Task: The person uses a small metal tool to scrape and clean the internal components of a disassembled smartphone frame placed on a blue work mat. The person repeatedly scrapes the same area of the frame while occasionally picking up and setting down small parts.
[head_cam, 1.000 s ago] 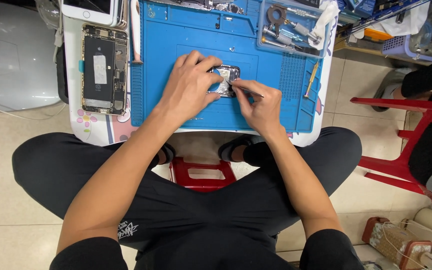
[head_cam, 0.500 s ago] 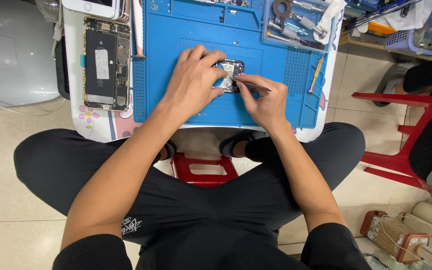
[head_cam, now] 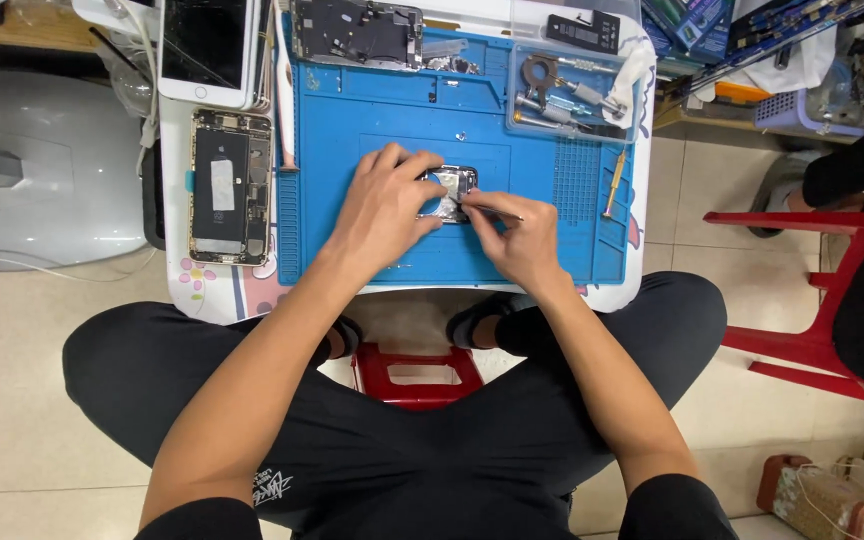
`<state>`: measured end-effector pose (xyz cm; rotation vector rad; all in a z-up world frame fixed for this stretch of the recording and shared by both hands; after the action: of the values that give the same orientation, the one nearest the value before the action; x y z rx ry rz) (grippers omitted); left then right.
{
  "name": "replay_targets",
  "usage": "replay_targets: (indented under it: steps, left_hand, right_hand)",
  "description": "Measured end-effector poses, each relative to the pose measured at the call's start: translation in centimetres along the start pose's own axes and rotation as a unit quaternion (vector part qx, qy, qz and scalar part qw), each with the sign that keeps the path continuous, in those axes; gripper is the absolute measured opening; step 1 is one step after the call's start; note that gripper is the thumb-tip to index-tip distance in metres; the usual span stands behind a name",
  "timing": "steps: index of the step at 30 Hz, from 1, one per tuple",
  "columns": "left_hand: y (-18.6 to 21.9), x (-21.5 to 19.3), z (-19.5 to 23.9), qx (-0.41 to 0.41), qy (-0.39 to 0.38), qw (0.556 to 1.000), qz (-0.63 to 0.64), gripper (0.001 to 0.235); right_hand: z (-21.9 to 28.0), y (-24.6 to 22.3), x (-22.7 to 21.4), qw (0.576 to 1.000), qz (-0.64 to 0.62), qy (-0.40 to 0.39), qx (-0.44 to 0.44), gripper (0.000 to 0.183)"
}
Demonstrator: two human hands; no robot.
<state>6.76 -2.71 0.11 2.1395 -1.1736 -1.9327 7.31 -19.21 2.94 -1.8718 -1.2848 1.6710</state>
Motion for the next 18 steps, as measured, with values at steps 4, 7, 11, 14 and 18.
replay_targets:
  steps: [4, 7, 11, 14, 18]
  left_hand:
    - [0.09, -0.03, 0.16, -0.005, -0.019, 1.0, 0.005, 0.031]
    - [0.08, -0.2, 0.09, -0.008, -0.021, 1.0, 0.002, 0.032]
    - [0.17, -0.25, 0.03, -0.009, -0.026, 1.0, 0.006, 0.032]
    - [0.28, 0.09, 0.11, -0.014, -0.033, 0.999, 0.006, 0.033]
    - [0.35, -0.33, 0.07, -0.007, -0.025, 1.0, 0.006, 0.033]
  right_hand:
    - [0.27, 0.57, 0.25, 1.0, 0.011, -0.003, 0.017, 0.013]
    - [0.26, 0.79, 0.27, 1.0, 0.026, -0.006, 0.012, 0.013]
    - [0.08, 0.41, 0.05, 0.999, 0.02, -0.016, 0.024, 0.013]
    - [0.46, 0.7, 0.03, 0.999, 0.036, -0.017, 0.019, 0.011]
    - [0.59, 0.62, 0.33, 0.999, 0.05, 0.001, 0.007, 0.01]
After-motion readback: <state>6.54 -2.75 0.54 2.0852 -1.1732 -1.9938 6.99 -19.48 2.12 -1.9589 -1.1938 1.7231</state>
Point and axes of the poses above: each hand's wrist, its own z-axis away from the middle knuckle, its own x-axis out of the palm, y = z × x, the point moved 7 cm from there along -z, towards the middle knuckle, and after that the axes turned 8 degrees about x, right-handed, at the moved point
